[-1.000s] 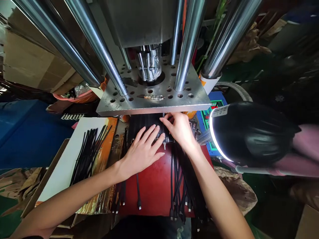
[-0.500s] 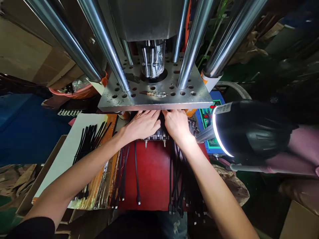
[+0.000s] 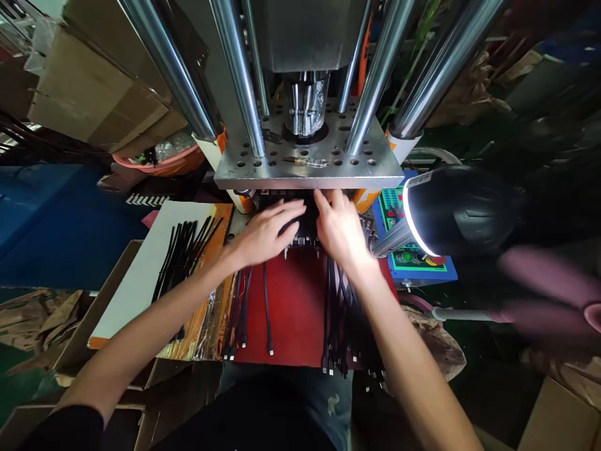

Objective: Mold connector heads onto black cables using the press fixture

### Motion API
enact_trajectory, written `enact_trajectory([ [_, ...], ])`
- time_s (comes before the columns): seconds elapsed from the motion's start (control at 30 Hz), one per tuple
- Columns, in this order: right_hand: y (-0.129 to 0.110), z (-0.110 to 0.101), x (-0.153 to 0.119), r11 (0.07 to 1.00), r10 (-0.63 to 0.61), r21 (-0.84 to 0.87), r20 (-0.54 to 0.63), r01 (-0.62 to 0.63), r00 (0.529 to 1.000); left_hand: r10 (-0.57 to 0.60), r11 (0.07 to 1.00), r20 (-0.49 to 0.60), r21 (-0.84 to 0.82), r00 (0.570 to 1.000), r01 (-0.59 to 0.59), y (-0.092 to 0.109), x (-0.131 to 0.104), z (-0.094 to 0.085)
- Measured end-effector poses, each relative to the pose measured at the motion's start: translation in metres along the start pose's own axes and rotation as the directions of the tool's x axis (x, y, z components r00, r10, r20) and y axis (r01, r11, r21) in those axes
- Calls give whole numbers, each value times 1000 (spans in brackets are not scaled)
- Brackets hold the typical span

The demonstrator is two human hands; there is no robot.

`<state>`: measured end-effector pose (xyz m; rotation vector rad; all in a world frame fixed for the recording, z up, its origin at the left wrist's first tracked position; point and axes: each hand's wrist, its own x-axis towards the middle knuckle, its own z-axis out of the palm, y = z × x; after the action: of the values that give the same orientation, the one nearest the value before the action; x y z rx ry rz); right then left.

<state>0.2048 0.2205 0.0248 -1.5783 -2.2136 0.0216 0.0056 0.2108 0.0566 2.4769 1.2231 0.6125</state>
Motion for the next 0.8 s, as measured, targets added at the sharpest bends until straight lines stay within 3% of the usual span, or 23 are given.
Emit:
enact_trajectory([
  [0.07, -40, 1, -73, 994, -37, 103, -49, 42, 998, -9, 962, 43, -273, 999, 20, 17, -74, -10],
  [0.13, -86, 10, -146, 987, -64, 149, 63, 54, 996, -106, 877, 163, -450, 981, 170, 35, -148, -14],
  [0.17, -106, 16, -176, 992, -49, 121, 127, 33, 991, -218, 816, 162, -511, 962, 271, 43, -181, -13],
  [0.23, -136, 28, -218, 999, -8, 40, 192, 0, 981, -454, 679, 177, -567, 873, 468, 58, -231, -5],
  [0.3, -145, 39, -234, 1000, 27, -14, 221, -24, 975, -566, 584, 220, -573, 795, 575, 72, -260, 5],
  [0.4, -136, 46, -230, 997, 72, -26, 233, -68, 970, -543, 516, 366, -565, 756, 644, 91, -274, 20],
  [0.53, -120, 40, -228, 979, 178, 42, 292, -198, 940, -468, 376, 567, -566, 678, 733, 105, -271, 35],
  [0.6, -116, 29, -239, 939, 218, 176, 364, -296, 906, -437, 202, 632, -624, 640, 755, 107, -268, 44],
  [0.67, -111, 15, -258, 838, 204, 358, 495, -412, 844, -402, -71, 675, -697, 619, 713, 107, -260, 56],
  [0.73, -102, 3, -279, 690, 151, 473, 645, -547, 749, -417, -342, 678, -734, 606, 586, 108, -247, 70],
  [0.8, -88, -4, -296, 522, 170, 473, 757, -709, 631, -478, -487, 660, -748, 579, 451, 109, -231, 83],
])
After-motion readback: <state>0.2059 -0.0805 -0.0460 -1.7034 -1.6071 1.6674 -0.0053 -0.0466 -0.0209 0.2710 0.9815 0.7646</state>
